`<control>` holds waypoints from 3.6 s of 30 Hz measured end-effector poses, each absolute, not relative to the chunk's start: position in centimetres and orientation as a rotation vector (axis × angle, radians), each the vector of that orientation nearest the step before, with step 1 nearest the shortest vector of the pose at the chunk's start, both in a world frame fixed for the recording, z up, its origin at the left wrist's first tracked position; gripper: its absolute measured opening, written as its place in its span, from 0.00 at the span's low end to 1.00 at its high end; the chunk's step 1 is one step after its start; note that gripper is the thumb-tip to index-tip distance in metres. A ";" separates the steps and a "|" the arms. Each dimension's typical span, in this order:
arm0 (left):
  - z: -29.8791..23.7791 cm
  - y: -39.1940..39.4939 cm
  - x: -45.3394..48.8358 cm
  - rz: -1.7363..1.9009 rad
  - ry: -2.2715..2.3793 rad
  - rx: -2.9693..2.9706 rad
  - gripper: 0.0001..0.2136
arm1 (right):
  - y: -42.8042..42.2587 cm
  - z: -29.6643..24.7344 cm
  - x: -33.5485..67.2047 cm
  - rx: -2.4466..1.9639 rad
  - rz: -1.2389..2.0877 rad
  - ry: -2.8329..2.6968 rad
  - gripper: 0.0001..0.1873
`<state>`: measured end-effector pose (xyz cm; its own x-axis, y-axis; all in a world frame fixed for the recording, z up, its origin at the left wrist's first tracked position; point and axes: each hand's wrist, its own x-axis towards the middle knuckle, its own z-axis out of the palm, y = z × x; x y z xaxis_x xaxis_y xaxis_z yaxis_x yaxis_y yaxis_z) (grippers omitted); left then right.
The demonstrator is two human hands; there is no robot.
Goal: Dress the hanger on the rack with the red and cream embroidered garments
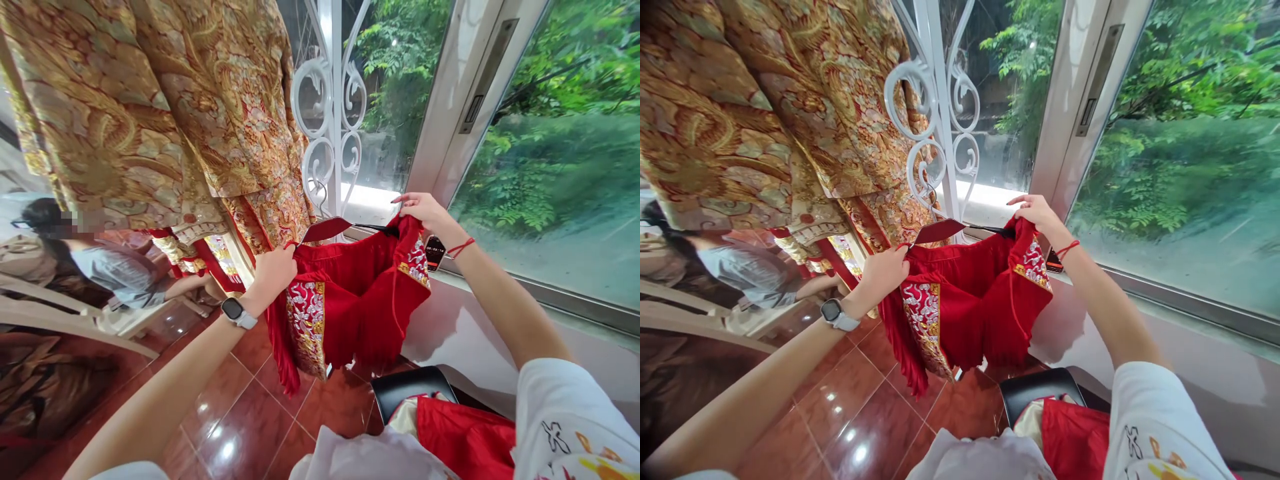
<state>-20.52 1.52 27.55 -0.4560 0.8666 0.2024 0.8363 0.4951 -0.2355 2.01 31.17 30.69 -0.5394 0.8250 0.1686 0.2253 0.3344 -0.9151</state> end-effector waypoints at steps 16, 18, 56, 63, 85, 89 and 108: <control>26.6 1.4 -19.7 -0.006 -2.509 -1.307 0.19 | 25.4 24.4 1.6 -0.493 0.525 -2.545 0.40; 26.8 1.7 -19.2 -0.059 -2.560 -1.289 0.19 | 24.9 23.6 1.8 -0.563 0.405 -2.518 0.38; 26.5 2.0 -24.1 -0.635 -2.216 -1.594 0.22 | 15.8 14.3 -0.7 -1.149 0.267 -2.018 0.35; 25.4 2.4 -24.6 -0.560 -2.244 -1.713 0.21 | 21.4 21.5 2.2 -1.005 0.301 -1.922 0.28; 21.3 2.1 -24.0 -0.687 -2.208 -1.525 0.22 | 17.7 16.9 0.2 -0.968 0.140 -2.014 0.28; 21.0 2.4 -23.7 -0.655 -2.182 -1.441 0.23 | 12.7 10.3 -2.5 -0.966 0.548 -2.477 0.28; 12.1 0.2 -13.4 -0.062 -2.185 -1.956 0.10 | 2.2 -2.6 2.1 -1.098 1.066 -2.279 0.09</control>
